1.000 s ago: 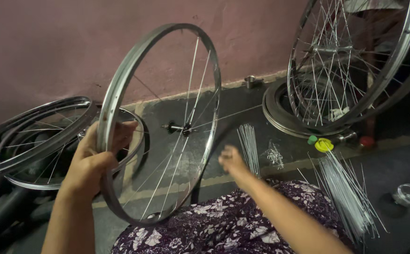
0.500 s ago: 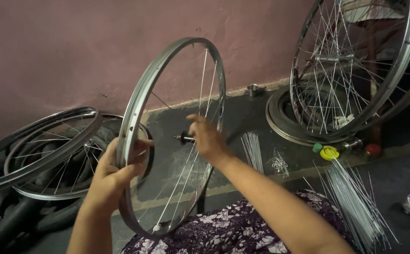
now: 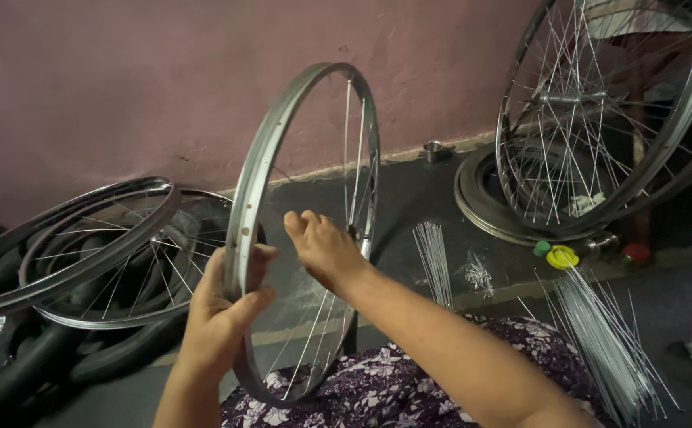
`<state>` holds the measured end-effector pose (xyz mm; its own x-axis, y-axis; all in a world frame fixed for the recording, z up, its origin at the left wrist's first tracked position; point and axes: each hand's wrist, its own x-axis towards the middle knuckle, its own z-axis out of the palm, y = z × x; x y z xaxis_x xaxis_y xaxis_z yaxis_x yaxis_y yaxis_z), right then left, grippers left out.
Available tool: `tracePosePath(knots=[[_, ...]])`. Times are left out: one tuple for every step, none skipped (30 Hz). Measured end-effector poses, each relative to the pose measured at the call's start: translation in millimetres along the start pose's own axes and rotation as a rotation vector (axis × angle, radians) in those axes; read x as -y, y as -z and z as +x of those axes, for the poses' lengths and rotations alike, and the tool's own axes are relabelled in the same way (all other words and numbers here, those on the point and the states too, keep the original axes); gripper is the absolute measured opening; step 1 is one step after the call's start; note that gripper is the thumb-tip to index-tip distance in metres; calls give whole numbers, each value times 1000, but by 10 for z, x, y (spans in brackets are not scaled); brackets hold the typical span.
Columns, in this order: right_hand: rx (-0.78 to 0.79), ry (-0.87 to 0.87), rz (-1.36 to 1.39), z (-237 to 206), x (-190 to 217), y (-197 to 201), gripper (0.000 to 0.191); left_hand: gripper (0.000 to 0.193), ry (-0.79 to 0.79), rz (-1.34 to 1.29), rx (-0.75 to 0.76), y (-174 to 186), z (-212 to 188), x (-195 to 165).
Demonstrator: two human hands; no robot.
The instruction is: The person sits on the floor with a bicycle rim across their lap and laces spokes into it, threading each spoke through the hub flange and seating its end in the rim eyelets one at a time. They rotate the rim as they work and reach for new spokes from bundles laid on the floor beside them.
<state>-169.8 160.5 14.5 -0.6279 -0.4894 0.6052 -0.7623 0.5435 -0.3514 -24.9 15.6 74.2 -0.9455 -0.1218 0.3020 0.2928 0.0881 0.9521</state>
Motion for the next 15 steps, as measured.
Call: tracePosePath(knots=[[-66, 8, 0, 16, 2, -13, 14, 52, -2, 17, 1, -10, -12, 14], [-136, 20, -2, 34, -6, -21, 13, 52, -9, 16, 9, -21, -29, 31], [-151, -6, -40, 47, -31, -16, 7, 53, -18, 15, 17, -34, -62, 48], [-166, -33, -77, 57, -68, -1, 4, 53, -25, 13, 25, -40, -93, 61], [-180, -62, -115, 52, -107, 17, 6, 55, -30, 2, 20, -50, -118, 76], [-180, -71, -180, 49, -146, 37, 13, 56, -34, -10, 17, -57, -143, 90], [-179, -81, -246, 39, -186, 57, 20, 57, -36, -21, 13, -61, -171, 105], [-177, -93, -311, 27, -214, 68, 27, 58, -33, -25, -1, -63, -201, 121], [-179, -126, -299, 27, -240, 70, 27, 58, -29, -29, -16, -64, -232, 143], [-183, -158, -287, 33, -262, 64, 28, 58, -27, -32, -32, -61, -263, 172], [-187, -191, -274, 32, -281, 49, 30, 60, -40, -26, -41, -64, -287, 214], [-234, -128, -138, 35, -296, 23, 23, 62, -51, -18, -52, -65, -315, 268], [-279, -62, 0, 43, -310, -16, 18, 64, -63, -10, -66, -60, -357, 334], [-326, 7, 138, 56, -329, -61, 17, 64, -103, 23, -73, -48, -404, 412], [-194, -109, 518, 91, -358, -105, 18, 65, -147, 56, -80, -27, -448, 501]])
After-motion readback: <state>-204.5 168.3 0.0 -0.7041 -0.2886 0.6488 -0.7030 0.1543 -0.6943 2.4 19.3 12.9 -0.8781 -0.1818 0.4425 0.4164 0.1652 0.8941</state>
